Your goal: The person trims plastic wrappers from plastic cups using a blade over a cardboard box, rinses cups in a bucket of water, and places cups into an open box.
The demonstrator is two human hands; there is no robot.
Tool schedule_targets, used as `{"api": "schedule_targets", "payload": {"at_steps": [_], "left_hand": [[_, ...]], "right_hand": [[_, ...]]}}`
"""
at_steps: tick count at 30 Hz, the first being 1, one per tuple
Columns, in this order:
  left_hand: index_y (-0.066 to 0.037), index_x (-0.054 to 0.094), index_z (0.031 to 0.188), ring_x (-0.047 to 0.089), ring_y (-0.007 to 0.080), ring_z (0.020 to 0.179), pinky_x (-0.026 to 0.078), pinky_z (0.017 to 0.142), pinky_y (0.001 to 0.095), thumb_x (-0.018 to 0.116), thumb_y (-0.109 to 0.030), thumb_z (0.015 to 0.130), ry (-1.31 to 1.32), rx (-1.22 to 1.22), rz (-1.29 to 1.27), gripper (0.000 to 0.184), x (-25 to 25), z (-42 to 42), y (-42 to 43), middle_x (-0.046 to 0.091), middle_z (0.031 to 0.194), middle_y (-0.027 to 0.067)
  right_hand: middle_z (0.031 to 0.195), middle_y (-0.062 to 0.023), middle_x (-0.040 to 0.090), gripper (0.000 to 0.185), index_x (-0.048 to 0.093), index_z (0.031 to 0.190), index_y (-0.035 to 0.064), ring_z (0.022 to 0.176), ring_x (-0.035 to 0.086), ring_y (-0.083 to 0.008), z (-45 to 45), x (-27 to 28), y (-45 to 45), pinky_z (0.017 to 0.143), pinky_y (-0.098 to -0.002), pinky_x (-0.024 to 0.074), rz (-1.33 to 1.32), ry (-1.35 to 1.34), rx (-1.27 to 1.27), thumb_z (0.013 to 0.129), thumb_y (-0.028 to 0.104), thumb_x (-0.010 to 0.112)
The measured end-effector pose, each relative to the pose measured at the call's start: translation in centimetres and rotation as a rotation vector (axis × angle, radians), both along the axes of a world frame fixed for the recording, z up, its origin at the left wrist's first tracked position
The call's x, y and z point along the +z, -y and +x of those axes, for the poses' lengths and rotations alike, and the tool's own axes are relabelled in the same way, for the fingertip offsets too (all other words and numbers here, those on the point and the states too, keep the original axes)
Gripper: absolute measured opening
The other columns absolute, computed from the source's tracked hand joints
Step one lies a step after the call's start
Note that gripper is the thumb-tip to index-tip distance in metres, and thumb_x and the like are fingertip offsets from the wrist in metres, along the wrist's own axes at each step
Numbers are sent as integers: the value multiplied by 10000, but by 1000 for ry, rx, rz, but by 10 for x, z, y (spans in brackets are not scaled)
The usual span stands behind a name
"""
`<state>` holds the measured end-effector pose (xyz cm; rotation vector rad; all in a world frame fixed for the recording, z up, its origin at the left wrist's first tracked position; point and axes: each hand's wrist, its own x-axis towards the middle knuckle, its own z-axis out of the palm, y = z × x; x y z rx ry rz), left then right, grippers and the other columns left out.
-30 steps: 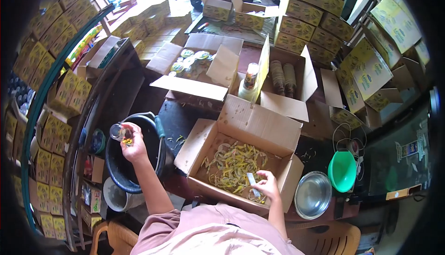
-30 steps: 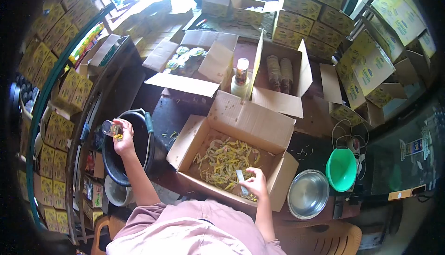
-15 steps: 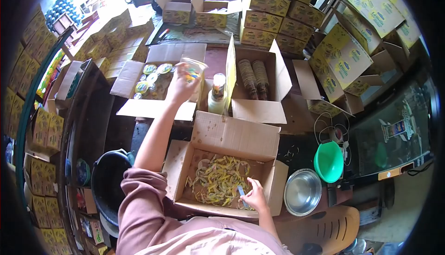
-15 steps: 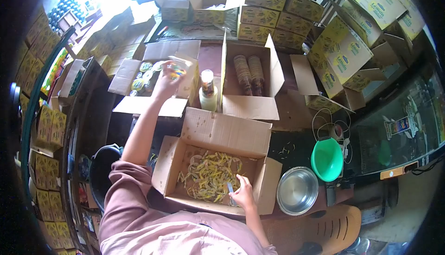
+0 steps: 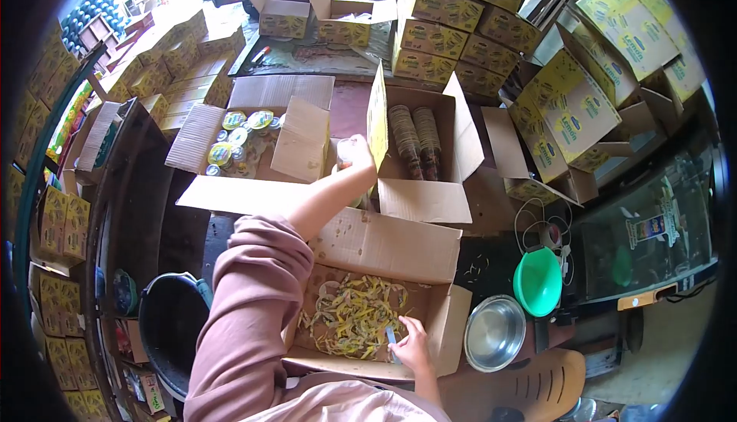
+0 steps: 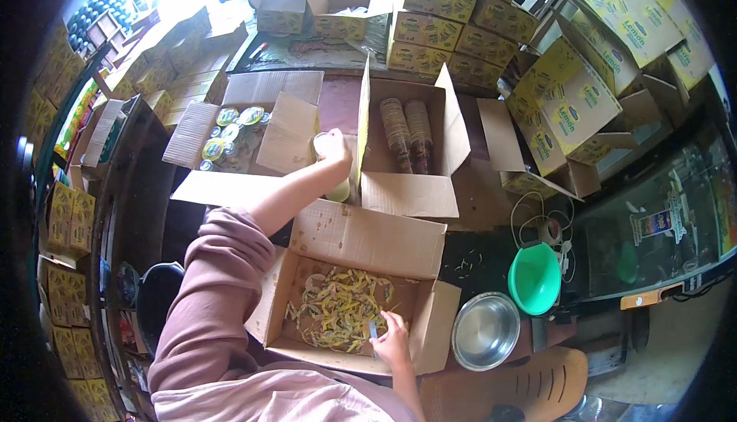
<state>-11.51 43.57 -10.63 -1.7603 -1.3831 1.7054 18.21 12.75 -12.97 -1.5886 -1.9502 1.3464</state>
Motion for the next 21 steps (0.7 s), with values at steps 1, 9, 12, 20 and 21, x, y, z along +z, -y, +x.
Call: {"api": "schedule_targets", "payload": {"at_steps": [1, 9, 12, 20, 21], "left_hand": [[-128, 646, 852, 543, 234, 823, 370, 703, 480, 651, -145, 588, -118, -114, 23, 264, -23, -4, -1, 613, 876, 48], [-103, 633, 804, 554, 232, 711, 414, 699, 485, 678, -58, 482, -118, -297, 269, 329, 2, 17, 13, 592, 793, 45], [-80, 642, 919, 561, 260, 807, 374, 790, 540, 671, -111, 591, 99, -307, 357, 330, 23, 23, 11, 615, 879, 60], [-82, 530, 1101, 488, 225, 1047, 280, 963, 475, 736, -484, 549, 771, -49, 484, 714, 147, -35, 72, 548, 1085, 75], [-89, 483, 1140, 460, 220, 1079, 280, 963, 438, 725, -452, 589, 888, 13, 522, 703, 160, -49, 85, 528, 1101, 79]], "right_hand": [[1193, -176, 426, 654, 459, 1180, -13, 638, 629, -196, 1, 1, 1, 595, -261, 520, 4, 13, -6, 571, -47, 697], [1206, -180, 418, 643, 470, 1168, -7, 647, 631, -198, -3, -2, 2, 559, -249, 521, 14, 32, -19, 565, -68, 684], [1209, -176, 419, 643, 467, 1169, -10, 633, 630, -194, -10, 2, -1, 554, -247, 521, 4, 32, -13, 565, -72, 682], [1193, -176, 456, 674, 417, 1195, -44, 608, 626, -196, -27, 0, -12, 565, -267, 516, 56, 92, 48, 573, -63, 676], [1181, -175, 469, 703, 398, 1218, -33, 613, 624, -200, -31, 5, -13, 573, -270, 516, 74, 107, 63, 574, -60, 680]]}}
